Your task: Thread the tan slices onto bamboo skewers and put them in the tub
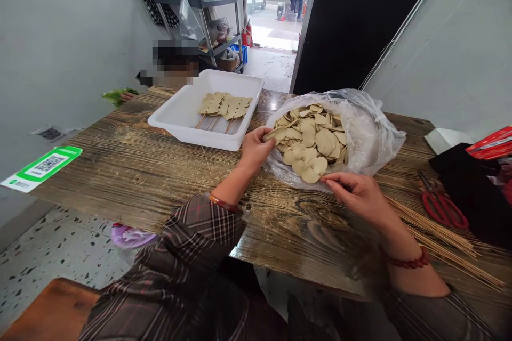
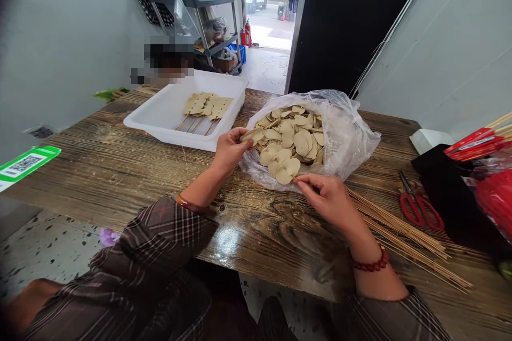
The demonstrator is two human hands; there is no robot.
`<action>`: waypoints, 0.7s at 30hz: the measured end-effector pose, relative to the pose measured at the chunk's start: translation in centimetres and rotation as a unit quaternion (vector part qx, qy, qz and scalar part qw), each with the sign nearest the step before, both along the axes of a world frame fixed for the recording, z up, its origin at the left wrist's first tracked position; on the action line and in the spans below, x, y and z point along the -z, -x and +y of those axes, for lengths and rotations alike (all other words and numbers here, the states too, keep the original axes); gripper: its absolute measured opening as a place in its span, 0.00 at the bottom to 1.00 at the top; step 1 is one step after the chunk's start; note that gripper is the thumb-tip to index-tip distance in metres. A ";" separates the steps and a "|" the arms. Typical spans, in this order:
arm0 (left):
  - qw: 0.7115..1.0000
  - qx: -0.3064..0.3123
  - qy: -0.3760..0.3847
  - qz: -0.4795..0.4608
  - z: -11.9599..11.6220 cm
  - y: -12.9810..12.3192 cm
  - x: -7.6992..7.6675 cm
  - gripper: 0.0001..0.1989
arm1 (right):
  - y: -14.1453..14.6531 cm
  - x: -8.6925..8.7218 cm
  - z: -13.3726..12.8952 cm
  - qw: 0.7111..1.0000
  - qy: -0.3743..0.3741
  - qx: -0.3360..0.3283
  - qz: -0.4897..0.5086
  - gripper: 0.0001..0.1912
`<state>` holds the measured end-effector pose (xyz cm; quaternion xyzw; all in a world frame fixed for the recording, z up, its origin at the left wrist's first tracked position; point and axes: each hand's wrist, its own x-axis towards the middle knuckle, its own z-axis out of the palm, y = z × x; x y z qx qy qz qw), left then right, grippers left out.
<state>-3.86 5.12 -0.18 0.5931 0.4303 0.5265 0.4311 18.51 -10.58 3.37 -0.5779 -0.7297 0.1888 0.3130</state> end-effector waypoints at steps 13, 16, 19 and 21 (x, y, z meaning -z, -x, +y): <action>0.999 -0.017 -0.011 0.032 -0.4 -0.2 -0.4 0.09 | -0.2 0.8 0.1 0.999 -0.020 -0.009 -0.031 0.14; 0.999 -0.011 -0.012 0.030 -0.6 -0.2 -0.3 0.08 | -0.1 0.9 0.1 0.999 -0.021 -0.005 -0.036 0.14; 1.000 0.006 -0.012 0.025 -0.6 -0.3 -0.2 0.09 | 0.1 1.1 0.1 0.999 -0.026 0.000 -0.044 0.14; 1.000 0.013 -0.008 0.024 -0.7 -0.4 -0.2 0.09 | 0.2 1.2 0.1 0.998 -0.034 0.006 -0.047 0.14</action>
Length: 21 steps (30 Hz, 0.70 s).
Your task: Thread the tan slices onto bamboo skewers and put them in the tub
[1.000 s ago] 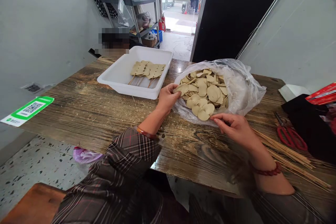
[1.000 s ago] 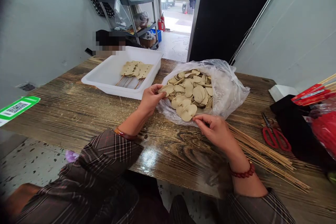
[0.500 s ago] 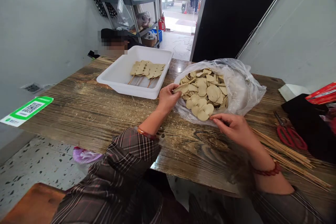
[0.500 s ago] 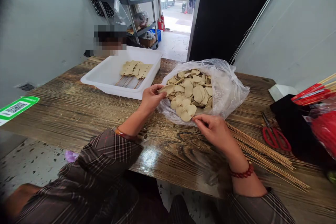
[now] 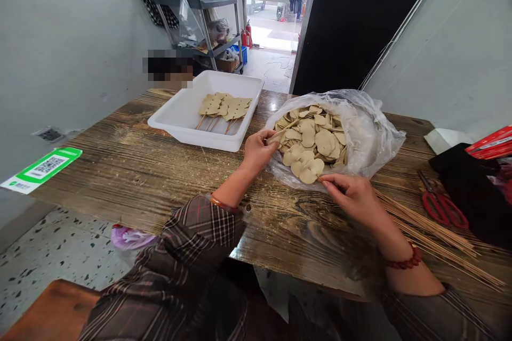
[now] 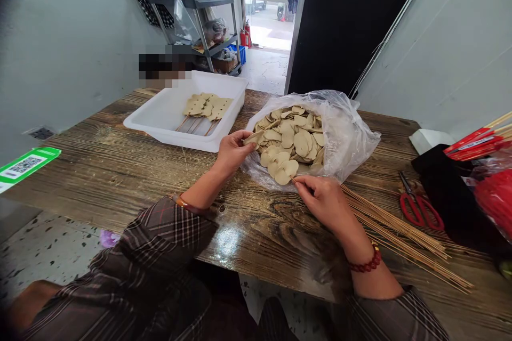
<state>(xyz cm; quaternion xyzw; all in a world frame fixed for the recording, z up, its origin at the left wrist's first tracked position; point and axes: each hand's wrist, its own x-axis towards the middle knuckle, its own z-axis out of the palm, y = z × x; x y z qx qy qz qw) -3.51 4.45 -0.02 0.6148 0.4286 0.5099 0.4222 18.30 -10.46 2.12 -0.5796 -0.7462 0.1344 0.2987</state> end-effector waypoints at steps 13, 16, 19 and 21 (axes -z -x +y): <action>0.978 0.045 0.123 -0.162 -0.9 -0.1 -1.4 0.12 | 0.2 0.5 0.1 0.998 -0.030 0.015 0.049 0.13; 0.966 0.059 0.163 -0.191 -0.9 0.2 -1.7 0.14 | 0.1 0.6 0.2 0.998 -0.036 0.013 0.054 0.13; 0.956 0.056 0.183 -0.222 -0.9 0.3 -1.9 0.13 | 0.0 0.7 0.3 0.998 -0.033 0.011 0.055 0.13; 0.951 0.051 0.190 -0.238 -0.9 0.3 -1.9 0.11 | -0.1 0.8 0.3 0.998 -0.025 0.012 0.058 0.13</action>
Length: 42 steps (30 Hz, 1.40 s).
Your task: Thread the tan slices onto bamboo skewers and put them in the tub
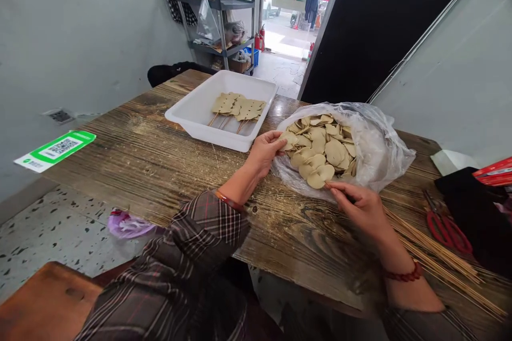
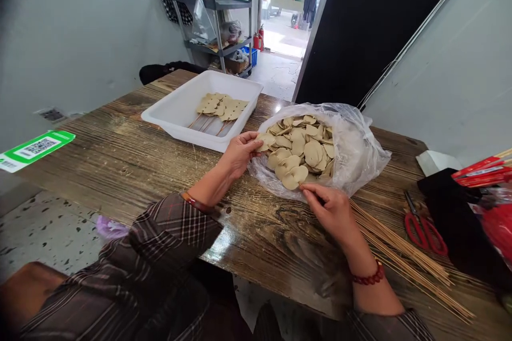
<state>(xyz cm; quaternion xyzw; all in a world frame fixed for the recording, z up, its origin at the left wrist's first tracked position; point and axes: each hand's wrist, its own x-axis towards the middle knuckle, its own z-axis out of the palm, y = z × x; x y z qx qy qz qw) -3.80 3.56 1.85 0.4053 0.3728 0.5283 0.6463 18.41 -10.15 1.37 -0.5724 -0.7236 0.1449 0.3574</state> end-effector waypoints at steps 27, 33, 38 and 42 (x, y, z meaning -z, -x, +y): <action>1.000 0.012 0.003 -0.018 -0.4 -0.1 -0.2 0.08 | -0.2 1.2 0.5 0.999 -0.047 -0.014 0.004 0.11; 0.999 0.013 -0.030 0.002 -0.3 -0.2 0.2 0.10 | -0.1 1.1 0.4 0.999 -0.032 -0.003 0.004 0.12; 0.999 0.024 -0.044 0.009 -0.2 -0.2 0.5 0.11 | 0.3 1.2 0.4 1.000 -0.020 -0.005 0.011 0.13; 0.998 0.034 -0.051 0.022 -0.2 -0.3 0.5 0.10 | 0.6 1.2 0.4 1.000 -0.008 0.001 0.023 0.14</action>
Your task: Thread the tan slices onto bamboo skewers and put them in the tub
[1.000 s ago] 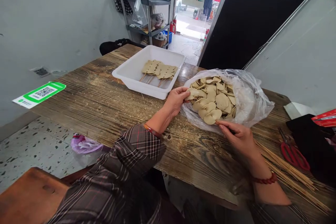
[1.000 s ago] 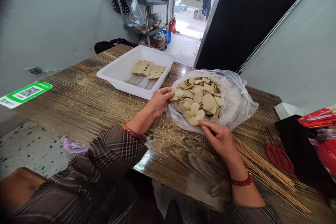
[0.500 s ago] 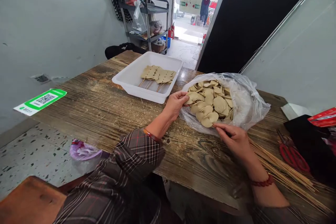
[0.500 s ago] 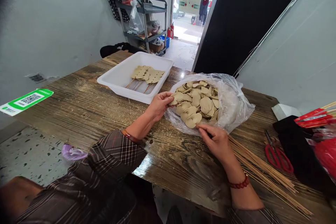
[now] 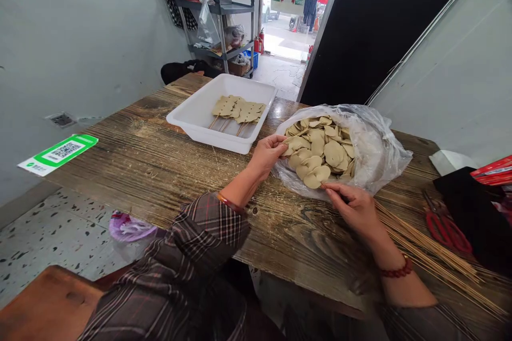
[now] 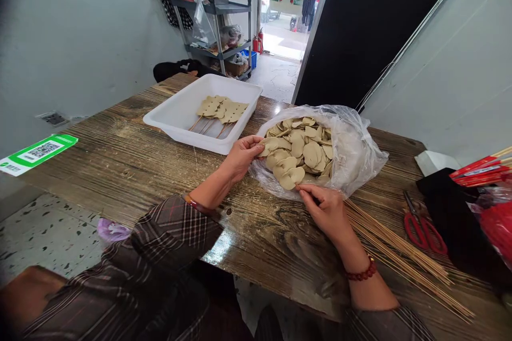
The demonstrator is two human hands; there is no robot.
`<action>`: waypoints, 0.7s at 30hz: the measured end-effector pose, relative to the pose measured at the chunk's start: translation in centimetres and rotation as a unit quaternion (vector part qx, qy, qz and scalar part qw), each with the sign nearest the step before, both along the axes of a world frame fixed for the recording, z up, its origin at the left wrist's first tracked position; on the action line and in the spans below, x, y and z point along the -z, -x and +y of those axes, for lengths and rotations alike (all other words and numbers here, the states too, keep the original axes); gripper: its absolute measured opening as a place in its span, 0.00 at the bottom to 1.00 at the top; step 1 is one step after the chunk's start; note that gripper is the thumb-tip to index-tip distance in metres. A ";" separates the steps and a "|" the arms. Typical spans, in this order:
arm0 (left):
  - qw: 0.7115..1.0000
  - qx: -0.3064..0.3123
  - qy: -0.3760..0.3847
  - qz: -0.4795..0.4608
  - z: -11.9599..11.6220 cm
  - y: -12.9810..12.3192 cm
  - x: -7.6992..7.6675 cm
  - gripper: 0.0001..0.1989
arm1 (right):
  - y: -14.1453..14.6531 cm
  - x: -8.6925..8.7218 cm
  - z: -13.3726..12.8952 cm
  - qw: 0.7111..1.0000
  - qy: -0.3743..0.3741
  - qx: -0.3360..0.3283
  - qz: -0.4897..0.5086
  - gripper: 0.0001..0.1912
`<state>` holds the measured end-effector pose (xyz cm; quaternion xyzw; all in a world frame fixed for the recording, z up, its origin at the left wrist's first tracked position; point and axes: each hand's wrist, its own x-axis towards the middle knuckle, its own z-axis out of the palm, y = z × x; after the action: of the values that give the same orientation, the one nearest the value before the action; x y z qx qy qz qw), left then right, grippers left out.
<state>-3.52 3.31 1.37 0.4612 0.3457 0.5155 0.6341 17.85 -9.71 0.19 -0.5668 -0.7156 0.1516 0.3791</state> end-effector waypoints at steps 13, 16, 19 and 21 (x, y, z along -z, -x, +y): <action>0.985 0.082 0.095 -0.122 -0.5 0.4 -1.2 0.13 | 0.4 -0.4 -0.2 0.970 0.140 0.052 0.192 0.20; 0.978 0.106 0.107 -0.143 -0.8 0.3 -1.4 0.13 | 0.4 -0.5 -0.2 0.975 0.128 0.047 0.174 0.18; 0.977 0.110 0.100 -0.152 -1.0 0.0 -1.2 0.11 | 0.7 -0.6 -0.2 0.980 0.117 0.043 0.157 0.17; 0.978 0.104 0.090 -0.158 -0.9 -0.1 -1.1 0.11 | 0.9 -0.6 -0.2 0.979 0.121 0.043 0.160 0.17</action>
<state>-3.39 2.37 2.43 0.3481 0.2364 0.4797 0.7699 16.97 -9.96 0.80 -0.6068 -0.5970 0.3098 0.4236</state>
